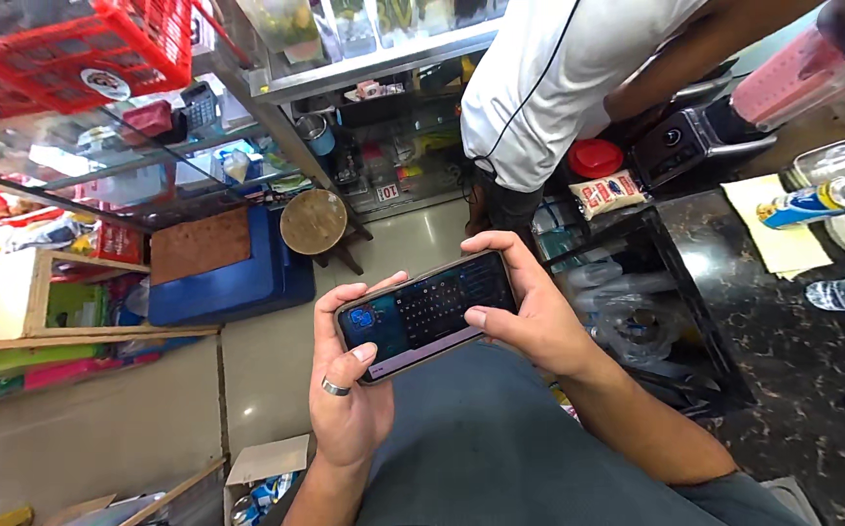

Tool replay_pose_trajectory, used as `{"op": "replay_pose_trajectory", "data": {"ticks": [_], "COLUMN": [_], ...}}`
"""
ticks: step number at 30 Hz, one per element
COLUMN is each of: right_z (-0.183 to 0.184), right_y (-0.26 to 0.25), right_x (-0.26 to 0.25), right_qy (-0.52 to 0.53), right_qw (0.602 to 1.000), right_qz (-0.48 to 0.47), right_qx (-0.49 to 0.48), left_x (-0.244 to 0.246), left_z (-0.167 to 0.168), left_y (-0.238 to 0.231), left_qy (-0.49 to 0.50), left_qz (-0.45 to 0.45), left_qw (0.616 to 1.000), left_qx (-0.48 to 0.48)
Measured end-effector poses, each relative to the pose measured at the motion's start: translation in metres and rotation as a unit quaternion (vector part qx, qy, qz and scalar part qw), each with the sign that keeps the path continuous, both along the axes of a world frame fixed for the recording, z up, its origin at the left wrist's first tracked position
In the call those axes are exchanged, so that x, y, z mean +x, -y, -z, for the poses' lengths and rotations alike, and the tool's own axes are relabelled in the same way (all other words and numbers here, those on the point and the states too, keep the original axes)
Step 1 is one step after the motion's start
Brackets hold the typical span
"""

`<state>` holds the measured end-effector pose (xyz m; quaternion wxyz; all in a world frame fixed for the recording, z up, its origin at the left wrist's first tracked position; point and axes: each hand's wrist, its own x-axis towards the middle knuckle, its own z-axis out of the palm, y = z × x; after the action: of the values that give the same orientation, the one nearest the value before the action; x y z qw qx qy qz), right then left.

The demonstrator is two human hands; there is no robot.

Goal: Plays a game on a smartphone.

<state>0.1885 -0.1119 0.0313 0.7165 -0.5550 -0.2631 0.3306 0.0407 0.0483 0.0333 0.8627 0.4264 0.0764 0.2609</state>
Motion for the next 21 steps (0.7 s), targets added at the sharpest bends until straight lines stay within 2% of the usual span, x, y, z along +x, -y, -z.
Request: {"op": "replay_pose_trajectory", "data": {"ticks": [7,12,21], "right_z": [0.006,0.005,0.007], "right_y": [0.007,0.009,0.009], "right_x": [0.011,0.014,0.012], "right_qy": [-0.137,-0.157,-0.138], "right_qw": [0.976,0.961,0.961], "right_qz": [-0.113,-0.167,-0.175], "right_qx": [0.124,0.153,0.161], "left_x": [-0.001,-0.001,-0.002], "left_z": [0.008,0.007,0.006], "left_y": [-0.01,-0.011,-0.01], "left_qy": [0.062,0.075,0.053], "left_qz": [0.065,0.08,0.062], "left_qw": [0.995,0.994,0.997], "left_qx": [-0.042,-0.024,0.008]}}
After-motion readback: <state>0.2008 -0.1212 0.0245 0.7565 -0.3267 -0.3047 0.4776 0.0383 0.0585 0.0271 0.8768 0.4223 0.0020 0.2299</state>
